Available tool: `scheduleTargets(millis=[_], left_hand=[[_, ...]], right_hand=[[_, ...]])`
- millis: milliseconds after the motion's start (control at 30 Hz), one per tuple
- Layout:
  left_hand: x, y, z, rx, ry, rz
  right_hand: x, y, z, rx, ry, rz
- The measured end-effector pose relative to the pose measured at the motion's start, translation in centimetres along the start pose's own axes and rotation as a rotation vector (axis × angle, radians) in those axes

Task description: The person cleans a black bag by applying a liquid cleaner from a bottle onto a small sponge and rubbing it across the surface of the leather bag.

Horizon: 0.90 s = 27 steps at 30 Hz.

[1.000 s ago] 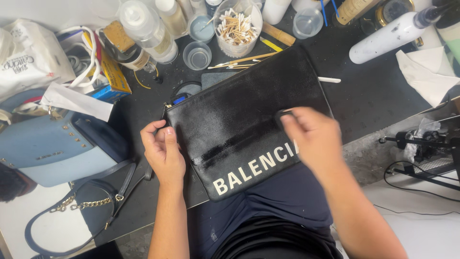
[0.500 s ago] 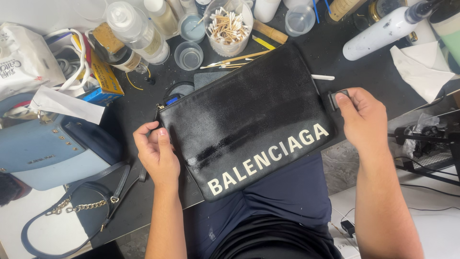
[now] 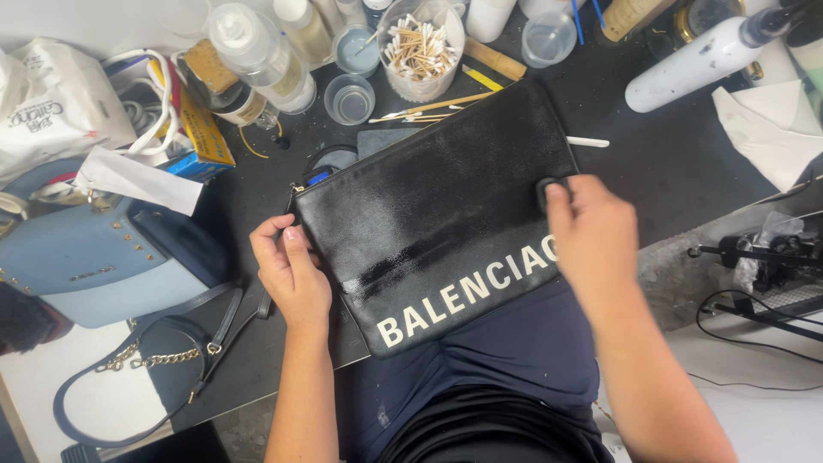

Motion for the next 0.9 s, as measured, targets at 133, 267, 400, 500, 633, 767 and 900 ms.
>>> scheduleTargets(millis=[133, 267, 400, 500, 633, 767, 900], left_hand=[[0.1, 0.0, 0.0, -0.002, 0.009, 0.044], [0.1, 0.1, -0.1, -0.002, 0.017, 0.025], [-0.3, 0.5, -0.2, -0.025, 0.064, 0.041], [-0.7, 1.1, -1.1, -0.165, 0.128, 0.094], [-0.5, 1.5, -2.1, -0.403, 0.261, 0.347], [-0.4, 1.9, -2.5, -0.457, 0.268, 0.363], [-0.7, 2.0, -2.4, -0.463, 0.28, 0.385]], right_hand=[[-4.0, -3.2, 0.9, -0.028, 0.108, 0.022], [-8.1, -5.8, 2.9, -0.136, 0.245, -0.169], [-10.4, -7.4, 3.9, -0.339, 0.324, -0.272], [-10.4, -6.9, 3.3, -0.352, 0.202, -0.294], [-12.4, -7.5, 3.9, -0.394, 0.273, -0.307], [-14.4, -7.5, 3.6, -0.443, 0.563, -0.358], [-15.4, -7.3, 1.6, -0.456, 0.761, -0.328]])
Point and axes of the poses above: each hand's wrist, its own z-axis away from the middle knuckle, its own y-axis out of the back of the hand, x = y × z, the point moved 2 cm from there along -z, towards the middle knuckle, and after that the axes turned 7 degrees about y, right-handed, at the moved point
